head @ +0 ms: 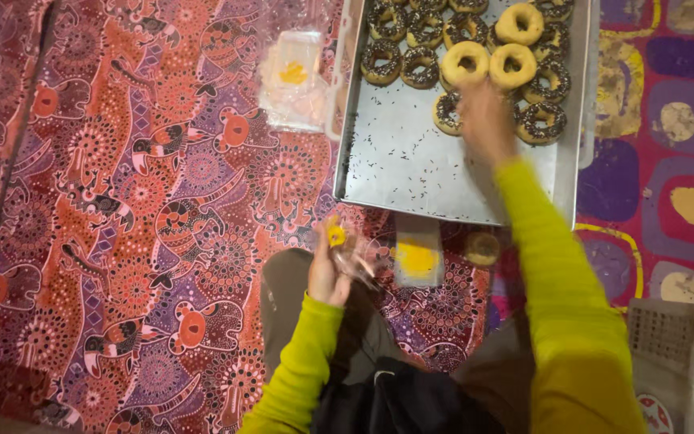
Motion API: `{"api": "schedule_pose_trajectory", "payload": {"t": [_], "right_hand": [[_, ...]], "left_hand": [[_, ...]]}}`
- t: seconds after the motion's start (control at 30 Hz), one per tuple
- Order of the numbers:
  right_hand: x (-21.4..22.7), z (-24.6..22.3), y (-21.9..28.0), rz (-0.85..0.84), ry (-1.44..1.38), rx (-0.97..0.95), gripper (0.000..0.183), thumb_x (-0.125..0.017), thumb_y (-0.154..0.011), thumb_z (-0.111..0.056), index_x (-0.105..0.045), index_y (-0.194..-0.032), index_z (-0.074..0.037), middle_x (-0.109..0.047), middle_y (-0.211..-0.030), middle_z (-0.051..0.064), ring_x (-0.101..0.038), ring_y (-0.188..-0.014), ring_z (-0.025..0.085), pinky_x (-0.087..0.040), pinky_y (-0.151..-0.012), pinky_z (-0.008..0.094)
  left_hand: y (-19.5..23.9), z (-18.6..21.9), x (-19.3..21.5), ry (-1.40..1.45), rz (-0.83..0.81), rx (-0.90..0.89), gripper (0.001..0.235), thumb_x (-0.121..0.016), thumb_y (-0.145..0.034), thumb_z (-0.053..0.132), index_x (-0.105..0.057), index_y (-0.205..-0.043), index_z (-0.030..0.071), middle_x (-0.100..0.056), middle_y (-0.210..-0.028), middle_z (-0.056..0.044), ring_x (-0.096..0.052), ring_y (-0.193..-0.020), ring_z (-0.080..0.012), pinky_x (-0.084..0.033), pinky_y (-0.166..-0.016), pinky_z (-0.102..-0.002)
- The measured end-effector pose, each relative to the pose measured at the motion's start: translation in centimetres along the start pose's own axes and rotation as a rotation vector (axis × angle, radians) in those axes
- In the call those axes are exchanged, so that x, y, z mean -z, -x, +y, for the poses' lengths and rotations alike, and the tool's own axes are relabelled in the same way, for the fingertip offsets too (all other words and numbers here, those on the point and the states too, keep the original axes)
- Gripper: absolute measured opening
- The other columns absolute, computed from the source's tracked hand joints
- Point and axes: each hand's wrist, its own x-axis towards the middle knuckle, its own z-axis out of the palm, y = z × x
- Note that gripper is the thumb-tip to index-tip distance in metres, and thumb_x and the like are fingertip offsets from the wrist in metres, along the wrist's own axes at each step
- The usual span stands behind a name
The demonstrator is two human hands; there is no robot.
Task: The person sits on a patterned floor mat and repeatedly picks donuts from a metal tray, places them into small clear plastic bags, and sets the filled bags into a white plastic crate. The person handles both plain and chocolate-sprinkled donuts.
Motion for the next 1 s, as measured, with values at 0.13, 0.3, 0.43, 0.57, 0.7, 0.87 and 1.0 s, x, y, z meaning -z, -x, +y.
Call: {"api": "schedule_pose_trajectory", "payload": {"t": [0.13, 0.3, 0.43, 0.57, 0.7, 0.87, 1.0], "right_hand": [[0.5, 4.1, -12.4, 0.031, 0.560, 0.378, 0.034, -0.078, -0.091, -0.026, -0.072, -0.118, -0.005, -0.058, -0.133, 0.016, -0.045, -0.133, 0.037, -0.040, -0.107, 0.053], [3.8, 0.3, -2.7, 0.092, -0.252, 0.289, 0.032, -0.071, -0.096, -0.025, -0.065, -0.121, -0.006, -0.058, -0.139, 0.015, -0.049, -0.135, 0.033, -0.044, -0.112, 0.048], [1.7, -2.5, 16.3, -0.065, -1.705, -0.229, 0.047, -0.063, -0.101, -0.028, -0.056, -0.139, -0.003, -0.059, -0.142, 0.013, -0.057, -0.131, 0.028, -0.046, -0.115, 0.045], [-5.1, 0.2, 27.6, -0.194, -2.024, -0.323, 0.056, -0.066, -0.099, -0.033, -0.055, -0.144, -0.003, -0.062, -0.140, 0.013, -0.060, -0.126, 0.026, -0.047, -0.110, 0.046], [-7.3, 3.0, 30.0, -0.170, -1.997, -0.435, 0.051, -0.066, -0.100, -0.034, -0.055, -0.142, -0.005, -0.064, -0.135, 0.012, -0.061, -0.122, 0.026, -0.049, -0.106, 0.045], [-5.5, 3.1, 30.5, -0.262, -1.970, -0.345, 0.046, -0.061, -0.104, -0.027, -0.055, -0.143, -0.003, -0.065, -0.135, 0.013, -0.064, -0.121, 0.024, -0.051, -0.106, 0.042], [-4.5, 3.0, 30.9, -0.172, -1.891, -0.292, 0.044, -0.059, -0.106, -0.023, -0.055, -0.146, -0.005, -0.065, -0.133, 0.010, -0.065, -0.117, 0.021, -0.053, -0.102, 0.039]], "left_hand": [[-1.3, 0.7, -2.5, 0.005, -0.063, 0.098, 0.041, -0.054, -0.103, 0.047, -0.058, -0.129, 0.015, -0.065, -0.107, -0.004, -0.066, -0.096, -0.0213, -0.058, -0.088, -0.040], [-3.9, -1.2, -3.4, 0.040, -0.167, 0.131, 0.050, -0.056, -0.105, 0.050, -0.058, -0.134, 0.009, -0.067, -0.119, -0.006, -0.067, -0.109, -0.0200, -0.057, -0.091, -0.034], [-5.2, -2.7, -4.2, 0.069, -0.263, 0.188, 0.050, -0.057, -0.107, 0.048, -0.056, -0.135, 0.007, -0.063, -0.127, -0.007, -0.065, -0.122, -0.0213, -0.056, -0.098, -0.033], [-3.5, -4.4, -5.5, -0.077, -0.251, 0.212, 0.054, -0.055, -0.103, 0.046, -0.054, -0.138, 0.004, -0.064, -0.130, -0.010, -0.066, -0.116, -0.0233, -0.060, -0.097, -0.038], [-0.1, -4.8, -6.8, -0.291, -0.332, 0.214, 0.053, -0.057, -0.104, 0.036, -0.047, -0.147, 0.007, -0.064, -0.129, -0.014, -0.068, -0.112, -0.0272, -0.061, -0.095, -0.040], [2.1, -5.6, -9.7, -0.394, -0.324, 0.052, 0.071, -0.073, -0.091, 0.003, -0.037, -0.152, 0.007, -0.064, -0.127, -0.015, -0.067, -0.110, -0.0247, -0.059, -0.095, -0.041], [3.7, -6.8, -10.8, -0.397, -0.431, 0.027, 0.073, -0.074, -0.088, -0.001, -0.037, -0.150, 0.006, -0.066, -0.128, -0.012, -0.068, -0.111, -0.0242, -0.056, -0.095, -0.038]]}}
